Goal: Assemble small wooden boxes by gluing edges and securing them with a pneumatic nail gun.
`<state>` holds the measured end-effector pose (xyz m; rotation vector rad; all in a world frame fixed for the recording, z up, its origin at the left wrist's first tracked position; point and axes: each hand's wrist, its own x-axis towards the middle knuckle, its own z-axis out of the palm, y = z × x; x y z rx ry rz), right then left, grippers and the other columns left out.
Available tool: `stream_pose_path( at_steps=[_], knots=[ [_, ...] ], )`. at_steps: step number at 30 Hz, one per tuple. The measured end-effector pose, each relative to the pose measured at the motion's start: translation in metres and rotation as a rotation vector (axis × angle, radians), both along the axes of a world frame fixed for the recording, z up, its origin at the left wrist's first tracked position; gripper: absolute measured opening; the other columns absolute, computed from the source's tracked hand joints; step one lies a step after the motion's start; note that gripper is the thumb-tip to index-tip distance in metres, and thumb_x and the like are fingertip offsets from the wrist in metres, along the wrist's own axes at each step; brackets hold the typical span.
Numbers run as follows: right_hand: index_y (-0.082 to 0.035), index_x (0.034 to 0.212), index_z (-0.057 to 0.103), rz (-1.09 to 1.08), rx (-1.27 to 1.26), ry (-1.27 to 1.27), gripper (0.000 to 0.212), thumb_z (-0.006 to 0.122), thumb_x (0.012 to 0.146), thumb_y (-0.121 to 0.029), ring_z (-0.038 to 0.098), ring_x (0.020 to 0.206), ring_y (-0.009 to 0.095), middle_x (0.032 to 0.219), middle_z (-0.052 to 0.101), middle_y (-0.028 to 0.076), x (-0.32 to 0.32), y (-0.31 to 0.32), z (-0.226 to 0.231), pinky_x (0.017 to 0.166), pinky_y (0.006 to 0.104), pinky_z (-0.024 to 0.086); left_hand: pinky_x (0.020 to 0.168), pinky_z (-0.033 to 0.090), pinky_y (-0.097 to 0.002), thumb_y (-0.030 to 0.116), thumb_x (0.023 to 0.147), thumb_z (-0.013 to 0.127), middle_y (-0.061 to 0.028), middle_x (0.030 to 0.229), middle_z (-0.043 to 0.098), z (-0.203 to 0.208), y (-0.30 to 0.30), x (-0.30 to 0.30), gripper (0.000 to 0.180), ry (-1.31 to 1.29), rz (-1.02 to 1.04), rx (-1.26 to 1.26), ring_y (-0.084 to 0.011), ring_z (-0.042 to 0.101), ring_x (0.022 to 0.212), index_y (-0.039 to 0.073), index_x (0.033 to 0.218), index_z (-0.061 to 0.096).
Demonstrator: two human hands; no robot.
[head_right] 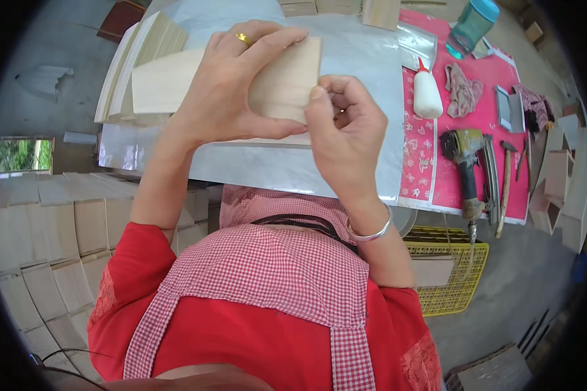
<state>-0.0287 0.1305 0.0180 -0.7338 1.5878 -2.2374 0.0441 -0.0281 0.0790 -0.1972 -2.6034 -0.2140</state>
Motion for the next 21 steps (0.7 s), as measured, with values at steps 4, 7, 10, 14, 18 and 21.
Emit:
stream_pose_path(
  at_steps=[4, 7, 10, 14, 18, 21],
  knots=[
    [0.004, 0.1, 0.061, 0.035, 0.002, -0.068, 0.014, 0.061, 0.094, -0.008, 0.052, 0.067, 0.001, 0.084, 0.063, 0.002, 0.01, 0.002, -0.007, 0.054, 0.0175, 0.042, 0.089, 0.042, -0.043, 0.036, 0.053, 0.084, -0.0125, 0.115, 0.057, -0.002, 0.006, -0.002, 0.086, -0.107, -0.014, 0.064, -0.0314, 0.057, 0.099, 0.011, 0.129, 0.054],
    [0.004, 0.101, 0.061, 0.062, -0.056, -0.159, 0.014, 0.062, 0.094, -0.008, 0.053, 0.067, 0.001, 0.085, 0.064, 0.002, 0.012, 0.004, -0.011, 0.055, 0.018, 0.043, 0.084, 0.044, -0.0422, 0.034, 0.05, 0.084, -0.0112, 0.112, 0.057, -0.004, 0.011, -0.003, 0.086, -0.118, -0.014, 0.057, -0.0311, 0.057, 0.093, 0.01, 0.127, 0.055],
    [0.004, 0.107, 0.062, 0.274, -0.022, -0.266, 0.019, 0.062, 0.093, -0.008, 0.054, 0.066, 0.003, 0.086, 0.065, 0.003, 0.005, 0.015, -0.011, 0.055, 0.0193, 0.044, 0.081, 0.047, -0.0411, 0.031, 0.048, 0.085, -0.012, 0.112, 0.056, -0.008, 0.017, -0.002, 0.084, -0.196, 0.036, 0.178, -0.0314, 0.058, 0.093, 0.008, 0.124, 0.056],
    [0.004, 0.12, 0.06, 0.237, 0.24, -0.027, 0.029, 0.062, 0.092, -0.005, 0.058, 0.073, 0.007, 0.095, 0.066, 0.005, -0.034, 0.065, -0.02, 0.063, 0.0216, 0.049, 0.079, 0.05, -0.0427, 0.033, 0.049, 0.087, -0.0151, 0.111, 0.056, -0.018, 0.006, 0.01, 0.082, -0.17, 0.048, 0.251, -0.0342, 0.06, 0.091, 0.004, 0.12, 0.057],
    [-0.005, 0.131, 0.053, 0.188, 0.465, 0.35, 0.063, 0.077, 0.073, -0.004, 0.059, 0.077, 0.011, 0.117, 0.061, 0.007, -0.071, 0.082, -0.062, 0.066, 0.0238, 0.051, 0.082, 0.051, -0.0445, 0.03, 0.048, 0.088, -0.0164, 0.112, 0.054, -0.023, 0.001, 0.015, 0.083, -0.301, 0.088, 0.269, -0.0363, 0.059, 0.092, 0.001, 0.119, 0.056],
    [-0.009, 0.137, 0.048, 0.302, 0.506, 0.321, 0.079, 0.081, 0.065, -0.005, 0.059, 0.082, 0.013, 0.129, 0.054, 0.008, -0.074, 0.066, -0.083, 0.07, 0.0254, 0.052, 0.083, 0.051, -0.044, 0.03, 0.049, 0.088, -0.0163, 0.111, 0.054, -0.026, 0.005, 0.013, 0.084, -0.355, 0.116, 0.3, -0.0357, 0.059, 0.094, 0.001, 0.12, 0.055]
  ],
)
